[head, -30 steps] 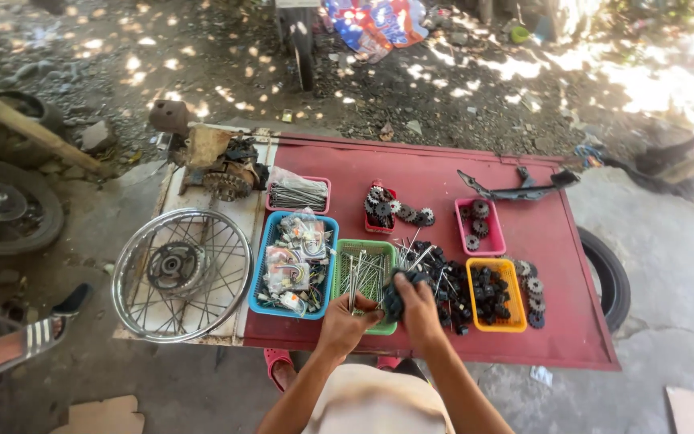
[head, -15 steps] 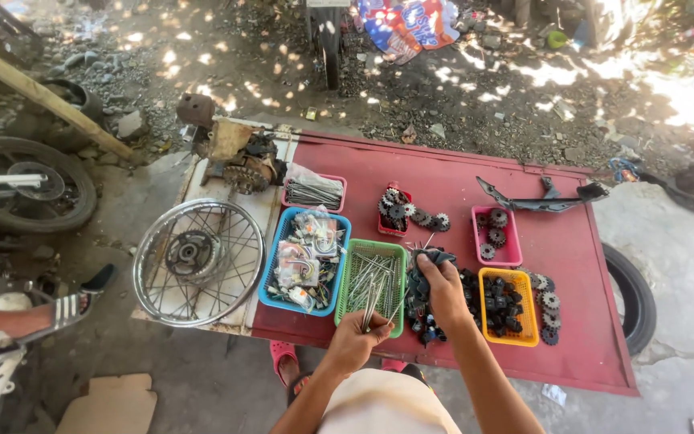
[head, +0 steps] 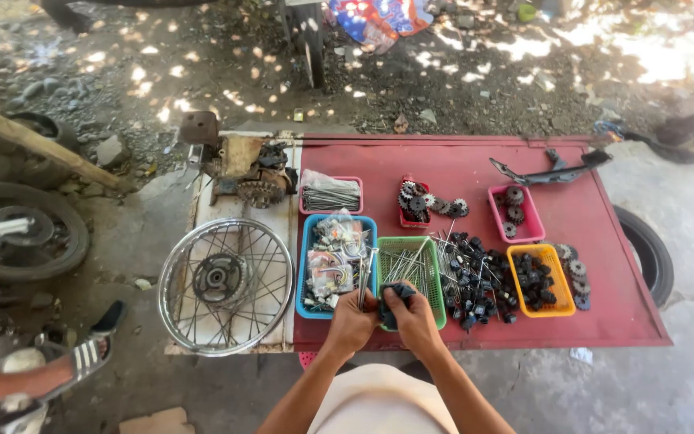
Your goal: The person stands at a red workbench outdoors and wipes a bundle of thin metal rods with a dark cloth. They hold the rods in one hand and use the cloth in the other to clean the metal surfaces, occasionally adjusting the bundle. The workbench contains various plastic baskets filled with bicycle parts, including gears and spokes.
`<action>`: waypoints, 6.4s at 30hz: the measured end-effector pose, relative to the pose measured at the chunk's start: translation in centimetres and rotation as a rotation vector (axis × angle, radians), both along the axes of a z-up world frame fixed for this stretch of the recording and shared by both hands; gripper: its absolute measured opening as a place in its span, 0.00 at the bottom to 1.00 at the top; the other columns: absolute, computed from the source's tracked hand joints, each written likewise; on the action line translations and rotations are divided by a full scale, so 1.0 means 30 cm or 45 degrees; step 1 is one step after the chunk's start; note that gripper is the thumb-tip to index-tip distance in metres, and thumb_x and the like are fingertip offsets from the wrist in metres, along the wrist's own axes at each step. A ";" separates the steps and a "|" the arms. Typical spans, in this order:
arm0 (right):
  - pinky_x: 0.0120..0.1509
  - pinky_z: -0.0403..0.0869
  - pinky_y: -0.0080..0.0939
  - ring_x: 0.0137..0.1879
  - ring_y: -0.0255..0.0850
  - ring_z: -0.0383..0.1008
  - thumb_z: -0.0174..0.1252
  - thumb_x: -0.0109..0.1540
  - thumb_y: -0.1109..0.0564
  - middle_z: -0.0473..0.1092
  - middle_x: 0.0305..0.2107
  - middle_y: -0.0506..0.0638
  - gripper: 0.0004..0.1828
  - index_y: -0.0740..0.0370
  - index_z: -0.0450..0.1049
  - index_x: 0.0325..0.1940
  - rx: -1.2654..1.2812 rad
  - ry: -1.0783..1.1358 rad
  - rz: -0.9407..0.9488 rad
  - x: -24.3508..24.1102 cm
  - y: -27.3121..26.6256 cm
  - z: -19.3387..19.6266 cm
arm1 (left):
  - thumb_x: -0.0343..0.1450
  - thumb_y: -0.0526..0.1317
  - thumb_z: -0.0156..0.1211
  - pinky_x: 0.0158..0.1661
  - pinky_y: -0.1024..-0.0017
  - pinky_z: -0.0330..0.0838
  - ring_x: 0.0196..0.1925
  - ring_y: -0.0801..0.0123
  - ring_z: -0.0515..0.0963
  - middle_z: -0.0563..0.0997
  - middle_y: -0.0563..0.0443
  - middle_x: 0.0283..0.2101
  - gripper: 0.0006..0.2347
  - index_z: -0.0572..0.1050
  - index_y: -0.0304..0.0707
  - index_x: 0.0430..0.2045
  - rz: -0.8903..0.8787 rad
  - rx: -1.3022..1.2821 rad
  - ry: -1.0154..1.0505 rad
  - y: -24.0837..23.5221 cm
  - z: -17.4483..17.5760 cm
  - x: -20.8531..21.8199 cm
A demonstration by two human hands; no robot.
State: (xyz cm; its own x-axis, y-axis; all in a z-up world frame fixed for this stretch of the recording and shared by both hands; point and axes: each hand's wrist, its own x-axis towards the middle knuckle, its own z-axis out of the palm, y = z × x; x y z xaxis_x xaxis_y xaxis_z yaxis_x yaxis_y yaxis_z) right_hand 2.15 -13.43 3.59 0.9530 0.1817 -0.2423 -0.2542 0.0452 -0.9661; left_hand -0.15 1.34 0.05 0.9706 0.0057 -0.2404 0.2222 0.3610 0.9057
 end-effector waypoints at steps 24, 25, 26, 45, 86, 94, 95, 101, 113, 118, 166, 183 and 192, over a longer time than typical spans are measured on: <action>0.32 0.71 0.35 0.28 0.36 0.68 0.56 0.68 0.54 0.71 0.27 0.51 0.10 0.65 0.72 0.43 -0.023 0.004 0.080 0.135 -0.293 0.030 | 0.64 0.23 0.68 0.20 0.78 0.63 0.19 0.78 0.66 0.75 0.55 0.18 0.09 0.74 0.32 0.18 0.022 0.287 -0.073 -0.261 0.078 0.064; 0.32 0.71 0.35 0.28 0.36 0.68 0.56 0.68 0.54 0.71 0.27 0.51 0.10 0.65 0.72 0.43 -0.023 0.004 0.092 0.164 -0.328 0.072 | 0.64 0.23 0.68 0.20 0.78 0.63 0.19 0.78 0.66 0.75 0.55 0.18 0.09 0.74 0.32 0.18 0.034 0.287 -0.071 -0.290 0.110 0.064; 0.27 0.68 0.34 0.25 0.36 0.66 0.56 0.68 0.53 0.71 0.25 0.50 0.11 0.65 0.73 0.43 -0.020 0.049 0.002 0.189 -0.363 0.116 | 0.66 0.25 0.68 0.22 0.77 0.64 0.19 0.76 0.67 0.76 0.54 0.19 0.06 0.77 0.31 0.20 -0.005 0.363 -0.034 -0.321 0.143 0.061; 0.27 0.71 0.34 0.24 0.38 0.69 0.58 0.66 0.56 0.73 0.24 0.54 0.12 0.70 0.74 0.39 -0.043 0.031 0.116 0.166 -0.307 -0.024 | 0.65 0.22 0.65 0.21 0.76 0.61 0.19 0.75 0.64 0.72 0.54 0.19 0.10 0.72 0.33 0.17 0.064 0.357 -0.046 -0.274 0.091 0.029; 0.29 0.72 0.36 0.28 0.39 0.68 0.54 0.68 0.56 0.70 0.27 0.53 0.08 0.65 0.72 0.45 0.020 -0.001 0.057 0.194 -0.376 0.096 | 0.68 0.25 0.64 0.31 0.76 0.74 0.26 0.72 0.75 0.80 0.50 0.26 0.04 0.78 0.31 0.23 0.002 0.393 0.027 -0.363 0.138 0.028; 0.28 0.67 0.32 0.24 0.32 0.65 0.52 0.70 0.52 0.70 0.24 0.47 0.12 0.64 0.72 0.38 0.145 -0.111 -0.007 0.258 -0.421 0.084 | 0.70 0.26 0.60 0.29 0.78 0.67 0.27 0.73 0.73 0.81 0.48 0.26 0.04 0.82 0.27 0.28 0.011 0.249 0.189 -0.414 0.133 -0.071; 0.30 0.72 0.35 0.29 0.37 0.68 0.52 0.70 0.53 0.70 0.29 0.52 0.10 0.64 0.69 0.44 0.193 -0.064 0.032 0.253 -0.410 0.026 | 0.70 0.25 0.62 0.27 0.77 0.65 0.25 0.75 0.69 0.78 0.52 0.24 0.04 0.81 0.28 0.25 0.061 0.244 0.179 -0.405 0.121 -0.076; 0.38 0.75 0.38 0.34 0.39 0.69 0.54 0.66 0.60 0.71 0.30 0.52 0.05 0.63 0.69 0.44 0.115 -0.134 0.194 0.116 -0.239 0.036 | 0.62 0.20 0.61 0.26 0.77 0.66 0.23 0.74 0.69 0.76 0.51 0.22 0.06 0.76 0.30 0.20 0.219 0.142 0.003 -0.299 0.081 -0.014; 0.27 0.68 0.32 0.26 0.33 0.66 0.55 0.67 0.59 0.71 0.26 0.49 0.05 0.63 0.73 0.42 0.161 -0.225 -0.180 0.181 -0.107 0.167 | 0.71 0.26 0.59 0.36 0.74 0.72 0.31 0.71 0.75 0.80 0.49 0.28 0.03 0.78 0.29 0.28 -0.267 0.275 0.008 -0.046 0.135 -0.037; 0.24 0.70 0.35 0.25 0.35 0.67 0.55 0.67 0.56 0.69 0.25 0.50 0.08 0.63 0.73 0.40 0.101 -0.222 -0.217 0.097 -0.025 0.091 | 0.70 0.27 0.66 0.33 0.76 0.71 0.28 0.74 0.75 0.81 0.51 0.26 0.02 0.81 0.29 0.27 -0.257 0.165 0.033 0.023 0.116 0.008; 0.33 0.71 0.35 0.30 0.39 0.72 0.55 0.69 0.57 0.72 0.28 0.54 0.10 0.70 0.72 0.42 0.579 0.127 -0.299 0.247 -0.212 0.062 | 0.78 0.37 0.58 0.14 0.77 0.45 0.14 0.79 0.52 0.64 0.57 0.17 0.06 0.71 0.38 0.32 -0.124 -0.460 0.411 -0.117 0.158 -0.039; 0.32 0.65 0.33 0.29 0.33 0.62 0.56 0.68 0.59 0.69 0.25 0.48 0.07 0.67 0.75 0.40 0.008 -0.038 -0.308 -0.007 0.021 -0.022 | 0.64 0.28 0.64 0.30 0.73 0.72 0.25 0.72 0.74 0.79 0.54 0.23 0.03 0.77 0.34 0.22 -0.112 0.509 -0.193 0.035 0.198 0.030; 0.27 0.68 0.34 0.26 0.36 0.67 0.57 0.67 0.55 0.72 0.27 0.52 0.12 0.69 0.76 0.44 0.152 0.084 -0.187 0.198 -0.180 0.040 | 0.75 0.33 0.58 0.27 0.73 0.60 0.23 0.76 0.62 0.70 0.58 0.21 0.06 0.75 0.35 0.26 -0.214 0.426 -0.060 -0.069 0.193 0.012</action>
State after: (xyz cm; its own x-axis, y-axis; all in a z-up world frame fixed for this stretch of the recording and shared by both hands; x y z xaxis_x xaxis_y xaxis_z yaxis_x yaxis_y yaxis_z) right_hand 8.08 -18.84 4.78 0.9541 0.0732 -0.2904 -0.2993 0.1999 -0.9330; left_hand 0.22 -0.71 5.83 0.9747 -0.0839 -0.2070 0.2082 0.0053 0.9781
